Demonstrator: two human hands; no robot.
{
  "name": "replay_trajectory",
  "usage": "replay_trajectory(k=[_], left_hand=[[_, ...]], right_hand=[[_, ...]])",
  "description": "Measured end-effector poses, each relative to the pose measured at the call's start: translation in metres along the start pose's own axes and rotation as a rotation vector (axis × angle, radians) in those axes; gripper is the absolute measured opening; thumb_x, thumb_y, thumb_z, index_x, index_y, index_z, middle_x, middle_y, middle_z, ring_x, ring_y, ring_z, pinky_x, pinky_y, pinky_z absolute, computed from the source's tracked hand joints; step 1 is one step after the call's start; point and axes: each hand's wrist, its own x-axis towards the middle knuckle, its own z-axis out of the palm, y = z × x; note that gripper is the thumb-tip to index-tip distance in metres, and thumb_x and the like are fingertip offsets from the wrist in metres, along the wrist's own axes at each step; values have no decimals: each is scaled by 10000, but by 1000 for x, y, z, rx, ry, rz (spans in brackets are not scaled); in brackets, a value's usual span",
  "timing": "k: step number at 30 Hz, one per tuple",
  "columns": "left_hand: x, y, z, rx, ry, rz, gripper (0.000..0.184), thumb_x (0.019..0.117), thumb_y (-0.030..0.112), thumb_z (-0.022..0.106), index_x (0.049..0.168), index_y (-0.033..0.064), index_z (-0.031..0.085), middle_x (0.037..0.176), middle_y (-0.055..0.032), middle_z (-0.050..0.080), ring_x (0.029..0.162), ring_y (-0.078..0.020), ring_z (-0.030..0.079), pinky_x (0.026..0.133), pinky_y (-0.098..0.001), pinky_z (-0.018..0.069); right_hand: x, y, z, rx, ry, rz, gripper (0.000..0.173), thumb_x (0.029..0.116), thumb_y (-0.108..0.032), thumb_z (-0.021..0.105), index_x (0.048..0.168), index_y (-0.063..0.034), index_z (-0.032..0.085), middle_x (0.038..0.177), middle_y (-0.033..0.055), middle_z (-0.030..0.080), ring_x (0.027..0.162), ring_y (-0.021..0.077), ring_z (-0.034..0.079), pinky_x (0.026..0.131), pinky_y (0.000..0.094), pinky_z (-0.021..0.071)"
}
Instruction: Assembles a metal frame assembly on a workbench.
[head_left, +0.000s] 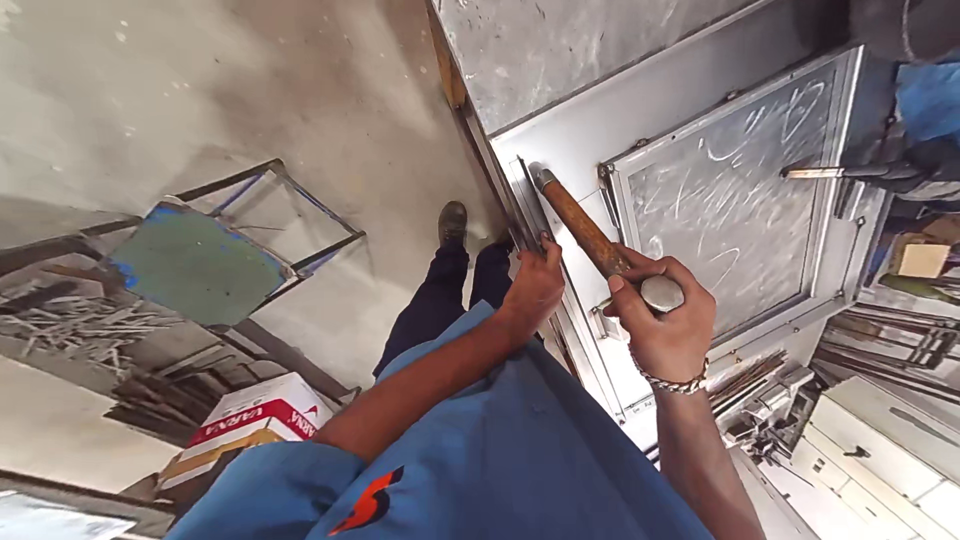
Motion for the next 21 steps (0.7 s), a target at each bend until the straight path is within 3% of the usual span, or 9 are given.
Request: replay_trajectory(k=[3,7,9,10,11,13,15,18,21], left_hand=[[0,2,-1,40,-24,-1,301,1001,84,554,1216,-113,629,1519,-333,379,1181,-456,584,873,-527,524],[1,3,2,64,21,1,317,997,154,590,1165,-102,669,1515,-333,394,1163,-454,594,846,-510,535],[2,3,3,66,10,-2,316,1001,151,580,1174,-99,668,1519,-332,391,1174,-461,587,846,-518,538],[2,3,4,82,4,-2,323,1002,153,575,1184,-101,658,1522,-335,384,1158,-459,593,836,-513,540],[2,2,4,106,-4,2,335,1009,166,563,1185,-107,647,1515,-338,382,1128,-453,603,811,-500,544],[2,2,6,119,18,9,392,1000,242,600,1151,-116,656,1487,-339,415,1076,-445,626,783,-493,548],[3,2,4,103,-28,2,481,996,321,622,1169,-128,645,1516,-343,390,1070,-451,633,825,-513,544],[4,2,4,114,-49,2,555,1000,374,612,1212,-138,621,1523,-350,374,1037,-437,648,839,-508,546],[4,1,2,101,-65,4,605,1000,416,608,1254,-134,610,1532,-351,375,1068,-438,654,864,-509,550]], right_hand=[[-2,5,-3,-4,13,-23,85,873,-134,708,916,-80,658,1095,76,773,640,100,731,523,263,628],[0,25,-7,-36,53,-107,117,879,-146,716,937,-51,680,1204,121,742,709,117,747,573,282,644],[4,46,-9,-99,76,-210,155,883,-152,729,955,-17,709,1259,177,715,834,145,764,680,294,653],[6,58,-10,-144,78,-259,174,883,-161,736,973,-13,728,1289,194,699,958,171,760,773,308,648],[9,68,-12,-190,70,-292,189,884,-166,739,1003,-20,744,1330,200,679,1098,199,733,874,324,633],[12,88,-16,-269,43,-293,248,886,-186,739,1097,-58,765,1395,181,645,1219,211,682,958,336,606],[13,108,-21,-337,4,-258,335,895,-222,725,1208,-105,753,1440,148,621,1197,191,688,941,334,602],[17,134,-31,-477,-111,-214,464,917,-242,713,1370,-146,675,1460,157,595,982,212,731,815,389,622],[24,162,-41,-601,-162,-255,455,929,-245,734,1374,-176,671,1434,200,583,1038,329,702,868,507,591]])
